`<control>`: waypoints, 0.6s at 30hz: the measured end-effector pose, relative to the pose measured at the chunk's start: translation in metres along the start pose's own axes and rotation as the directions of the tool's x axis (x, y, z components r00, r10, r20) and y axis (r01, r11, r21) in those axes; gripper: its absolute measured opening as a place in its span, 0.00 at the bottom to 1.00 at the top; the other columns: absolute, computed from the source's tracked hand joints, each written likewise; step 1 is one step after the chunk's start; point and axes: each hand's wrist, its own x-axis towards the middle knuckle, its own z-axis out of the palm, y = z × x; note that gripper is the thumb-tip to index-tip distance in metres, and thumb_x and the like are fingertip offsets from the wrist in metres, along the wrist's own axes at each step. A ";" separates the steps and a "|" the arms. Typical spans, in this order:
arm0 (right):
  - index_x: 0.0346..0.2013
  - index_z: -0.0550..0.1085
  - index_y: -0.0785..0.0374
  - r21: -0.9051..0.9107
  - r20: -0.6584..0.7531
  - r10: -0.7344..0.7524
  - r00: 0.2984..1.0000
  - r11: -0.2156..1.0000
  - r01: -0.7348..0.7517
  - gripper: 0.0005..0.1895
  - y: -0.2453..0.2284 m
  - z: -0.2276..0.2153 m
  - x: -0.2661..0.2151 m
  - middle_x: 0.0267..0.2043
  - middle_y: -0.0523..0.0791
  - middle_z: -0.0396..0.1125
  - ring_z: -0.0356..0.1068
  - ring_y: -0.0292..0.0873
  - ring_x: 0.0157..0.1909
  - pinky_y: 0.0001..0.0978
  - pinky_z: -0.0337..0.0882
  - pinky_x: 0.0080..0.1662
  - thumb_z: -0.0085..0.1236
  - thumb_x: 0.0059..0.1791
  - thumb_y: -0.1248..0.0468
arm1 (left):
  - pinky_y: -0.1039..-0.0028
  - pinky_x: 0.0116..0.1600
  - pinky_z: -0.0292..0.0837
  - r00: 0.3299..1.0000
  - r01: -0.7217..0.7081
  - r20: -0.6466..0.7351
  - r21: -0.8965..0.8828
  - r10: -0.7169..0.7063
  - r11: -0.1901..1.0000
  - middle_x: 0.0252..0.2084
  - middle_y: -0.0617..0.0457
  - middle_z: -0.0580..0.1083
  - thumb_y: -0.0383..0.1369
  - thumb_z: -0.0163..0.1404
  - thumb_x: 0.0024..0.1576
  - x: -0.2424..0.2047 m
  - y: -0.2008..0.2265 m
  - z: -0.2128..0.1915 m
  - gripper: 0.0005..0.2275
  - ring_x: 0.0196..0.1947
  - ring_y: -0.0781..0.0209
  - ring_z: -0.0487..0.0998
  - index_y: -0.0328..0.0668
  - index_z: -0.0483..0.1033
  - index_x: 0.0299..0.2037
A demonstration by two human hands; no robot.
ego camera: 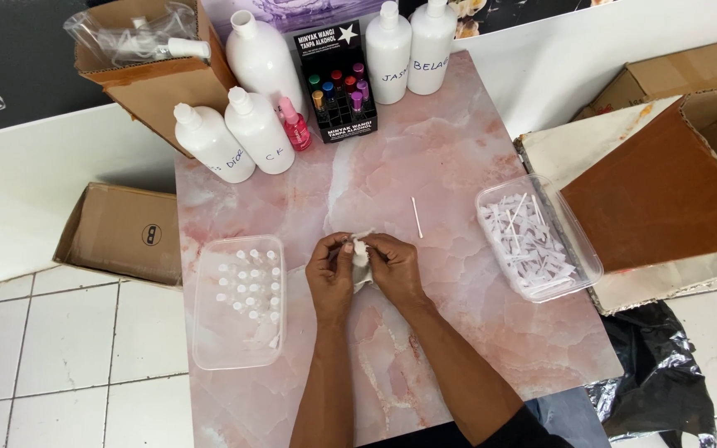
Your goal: Assembling perfume tester tubes by inserting wicks and placing them in a tray.
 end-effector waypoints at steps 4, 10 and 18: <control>0.37 0.81 0.71 -0.058 -0.003 -0.021 1.000 0.998 0.021 0.12 0.005 0.003 -0.005 0.32 0.54 0.76 0.76 0.48 0.39 0.44 0.76 0.44 0.51 0.48 0.82 | 0.67 0.50 0.73 0.999 -0.018 -0.038 0.011 0.018 1.000 0.41 0.45 0.77 0.23 0.50 0.63 -0.002 0.002 0.006 0.04 0.42 0.61 0.76 0.33 0.76 0.45; 0.42 0.79 0.64 0.346 -0.008 0.252 0.968 0.909 -0.234 0.08 0.037 -0.009 -0.012 0.36 0.45 0.74 0.67 0.36 0.41 0.35 0.72 0.48 0.52 0.54 0.69 | 0.72 0.50 0.75 0.981 -0.040 -0.191 -0.030 0.034 0.999 0.44 0.43 0.78 0.23 0.49 0.63 0.002 -0.016 0.004 0.05 0.44 0.61 0.78 0.33 0.72 0.47; 0.38 0.79 0.64 0.506 -0.074 0.584 0.809 0.721 -0.474 0.11 0.042 -0.014 -0.014 0.32 0.48 0.74 0.70 0.40 0.33 0.32 0.73 0.39 0.54 0.51 0.60 | 0.72 0.50 0.76 0.971 -0.008 -0.239 -0.004 0.006 1.000 0.43 0.45 0.78 0.24 0.51 0.63 -0.003 -0.025 0.005 0.05 0.44 0.63 0.78 0.35 0.74 0.47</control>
